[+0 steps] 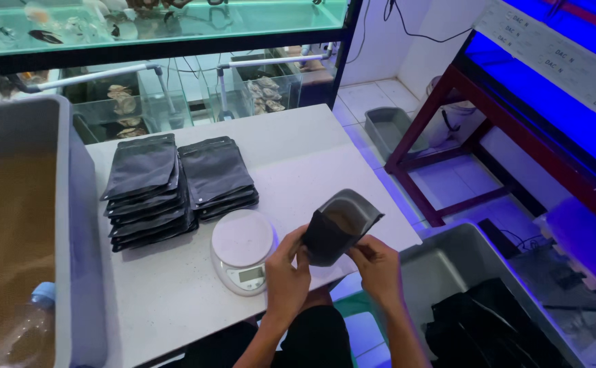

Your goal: The person scoops sand from a large grey bin into individual black pouches using a small plastic scoop and weighs each pouch on a digital scale.

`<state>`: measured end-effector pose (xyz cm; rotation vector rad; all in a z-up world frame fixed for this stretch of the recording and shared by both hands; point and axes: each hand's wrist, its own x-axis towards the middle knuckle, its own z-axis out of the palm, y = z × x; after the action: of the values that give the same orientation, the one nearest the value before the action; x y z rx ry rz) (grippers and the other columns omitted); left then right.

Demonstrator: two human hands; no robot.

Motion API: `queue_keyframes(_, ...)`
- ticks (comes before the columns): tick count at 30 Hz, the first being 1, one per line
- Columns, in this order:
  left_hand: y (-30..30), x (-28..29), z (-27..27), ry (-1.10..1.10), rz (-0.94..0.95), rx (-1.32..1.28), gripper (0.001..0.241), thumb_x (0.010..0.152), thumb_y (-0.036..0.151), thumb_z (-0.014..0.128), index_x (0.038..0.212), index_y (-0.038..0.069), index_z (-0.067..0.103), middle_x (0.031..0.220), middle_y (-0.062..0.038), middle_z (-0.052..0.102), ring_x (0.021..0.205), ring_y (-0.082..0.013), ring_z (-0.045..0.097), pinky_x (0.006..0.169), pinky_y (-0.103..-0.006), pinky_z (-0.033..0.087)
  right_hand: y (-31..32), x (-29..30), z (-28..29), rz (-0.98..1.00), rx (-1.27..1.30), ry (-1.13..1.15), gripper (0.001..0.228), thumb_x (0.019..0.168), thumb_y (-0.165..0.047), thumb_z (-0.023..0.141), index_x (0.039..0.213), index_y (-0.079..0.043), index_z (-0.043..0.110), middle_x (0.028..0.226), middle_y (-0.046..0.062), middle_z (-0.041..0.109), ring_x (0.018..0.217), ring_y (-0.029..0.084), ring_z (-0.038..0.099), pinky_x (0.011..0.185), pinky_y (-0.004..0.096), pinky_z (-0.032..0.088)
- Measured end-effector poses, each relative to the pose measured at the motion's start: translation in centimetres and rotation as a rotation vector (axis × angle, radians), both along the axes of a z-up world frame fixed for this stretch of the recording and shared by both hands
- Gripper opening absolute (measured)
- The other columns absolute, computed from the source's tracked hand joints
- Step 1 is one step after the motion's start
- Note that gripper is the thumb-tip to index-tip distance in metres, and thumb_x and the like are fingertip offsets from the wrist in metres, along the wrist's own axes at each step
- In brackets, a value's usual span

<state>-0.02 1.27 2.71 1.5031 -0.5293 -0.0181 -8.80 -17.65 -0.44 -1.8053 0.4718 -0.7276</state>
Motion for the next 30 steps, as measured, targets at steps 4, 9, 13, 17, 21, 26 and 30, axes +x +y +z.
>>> queue_keyframes(4,2.5,1.1,2.1,-0.031,0.071,-0.018,0.046,0.098,-0.015,0.065,0.137,0.007,0.078,0.133,-0.011,0.085,0.124,-0.0246,0.082,0.110,-0.0331,0.066,1.6,1.9,2.8,0.087,0.009,-0.044,0.013,0.094,0.005,0.088,0.103,-0.004,0.088,0.096,0.008,0.092,0.093,0.019,0.089,0.092,0.035,0.074)
queue_keyframes(9,6.4,3.2,3.3,-0.101,0.152,-0.070,0.042,0.101,-0.013,0.069,0.137,0.006,0.078,0.131,-0.014,0.079,0.126,-0.0277,0.079,0.110,-0.0369,0.069,4.3,5.4,4.7,0.208,-0.089,-0.096,0.012,0.096,0.003,0.087,0.104,-0.006,0.087,0.098,0.007,0.090,0.093,0.020,0.089,0.092,0.036,0.076)
queue_keyframes(13,8.5,4.6,3.2,-0.007,0.239,-0.052,0.037,0.100,-0.011,0.072,0.130,0.009,0.081,0.130,-0.011,0.081,0.126,-0.0255,0.080,0.110,-0.0361,0.069,7.1,7.7,5.9,0.286,-0.084,-0.109,0.013,0.099,0.003,0.083,0.110,-0.004,0.086,0.102,0.009,0.090,0.094,0.022,0.089,0.094,0.036,0.075)
queue_keyframes(17,9.7,5.7,2.4,0.039,0.278,-0.149,0.037,0.099,-0.016,0.073,0.128,0.005,0.083,0.122,-0.014,0.082,0.119,-0.0313,0.084,0.106,-0.0400,0.069,8.7,9.6,5.7,0.251,-0.085,-0.021,0.014,0.099,0.002,0.085,0.111,-0.004,0.089,0.101,0.013,0.091,0.098,0.026,0.088,0.093,0.041,0.072)
queue_keyframes(21,10.6,6.3,2.0,0.106,0.305,-0.163,0.037,0.097,-0.020,0.074,0.127,0.001,0.084,0.121,-0.015,0.082,0.117,-0.0359,0.086,0.104,-0.0439,0.069,9.9,10.4,5.2,0.217,-0.062,0.046,0.014,0.100,0.002,0.085,0.113,-0.002,0.090,0.101,0.020,0.091,0.103,0.035,0.089,0.095,0.049,0.070)
queue_keyframes(26,10.9,7.0,0.3,0.143,0.298,-0.174,0.037,0.097,-0.019,0.073,0.126,0.001,0.084,0.122,-0.016,0.081,0.122,-0.0342,0.084,0.107,-0.0428,0.068,10.2,10.8,3.4,0.240,-0.048,0.073,0.016,0.102,0.000,0.084,0.117,-0.004,0.089,0.106,0.020,0.091,0.107,0.035,0.088,0.097,0.050,0.069)
queue_keyframes(30,11.9,6.5,0.8,0.094,0.228,-0.145,0.048,0.100,-0.014,0.069,0.144,0.002,0.076,0.140,-0.022,0.076,0.140,-0.0463,0.073,0.121,-0.0538,0.060,10.0,10.4,1.3,0.255,-0.023,-0.076,0.035,0.103,-0.001,0.081,0.138,-0.003,0.080,0.131,0.025,0.085,0.135,0.042,0.077,0.119,0.059,0.058)
